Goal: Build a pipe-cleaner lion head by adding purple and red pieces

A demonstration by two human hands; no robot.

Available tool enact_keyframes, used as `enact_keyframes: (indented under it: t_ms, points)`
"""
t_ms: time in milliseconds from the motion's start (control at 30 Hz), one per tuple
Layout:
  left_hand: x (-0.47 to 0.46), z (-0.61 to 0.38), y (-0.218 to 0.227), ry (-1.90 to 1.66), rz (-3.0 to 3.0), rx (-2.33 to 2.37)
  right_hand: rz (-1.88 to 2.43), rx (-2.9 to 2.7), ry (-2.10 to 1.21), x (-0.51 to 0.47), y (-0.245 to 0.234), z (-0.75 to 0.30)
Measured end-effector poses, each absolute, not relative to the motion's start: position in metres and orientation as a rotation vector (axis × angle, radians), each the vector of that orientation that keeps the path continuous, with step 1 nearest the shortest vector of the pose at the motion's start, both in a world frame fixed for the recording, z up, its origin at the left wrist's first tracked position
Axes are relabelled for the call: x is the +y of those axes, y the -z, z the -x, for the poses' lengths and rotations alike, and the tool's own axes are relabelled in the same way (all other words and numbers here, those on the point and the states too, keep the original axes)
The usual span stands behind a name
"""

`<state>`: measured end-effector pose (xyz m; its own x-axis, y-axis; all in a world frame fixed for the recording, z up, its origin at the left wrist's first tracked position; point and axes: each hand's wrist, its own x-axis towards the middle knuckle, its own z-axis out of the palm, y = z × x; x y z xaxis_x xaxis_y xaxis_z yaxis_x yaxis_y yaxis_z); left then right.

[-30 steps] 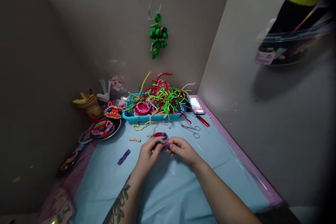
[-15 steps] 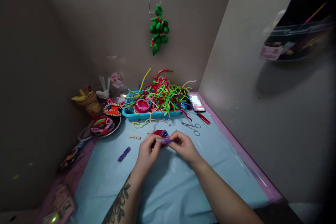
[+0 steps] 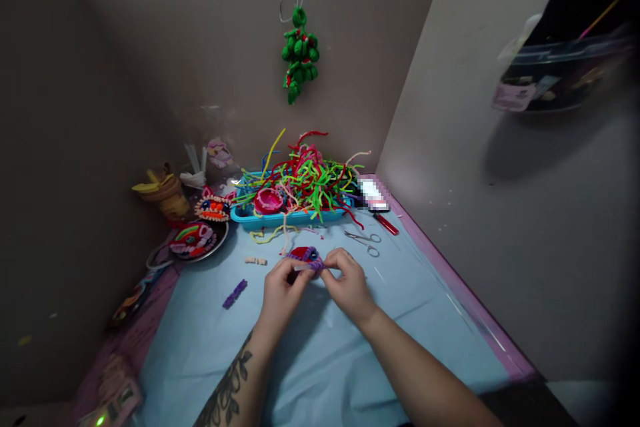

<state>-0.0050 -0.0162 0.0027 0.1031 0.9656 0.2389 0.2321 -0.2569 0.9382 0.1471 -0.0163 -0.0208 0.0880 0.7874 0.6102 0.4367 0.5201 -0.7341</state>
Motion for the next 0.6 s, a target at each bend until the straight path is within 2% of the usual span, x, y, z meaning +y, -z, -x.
enact_keyframes:
  t_ms: [233, 600]
  points:
    - [-0.017, 0.002, -0.001, -1.232, -1.585, 1.218, 1.099, -1.656, -0.176, -0.019, 0.026, -0.142]
    - [-0.01, 0.014, -0.008, -1.18, -1.859, 1.037, 0.952, -1.783, -0.952, -0.017, 0.009, -0.161]
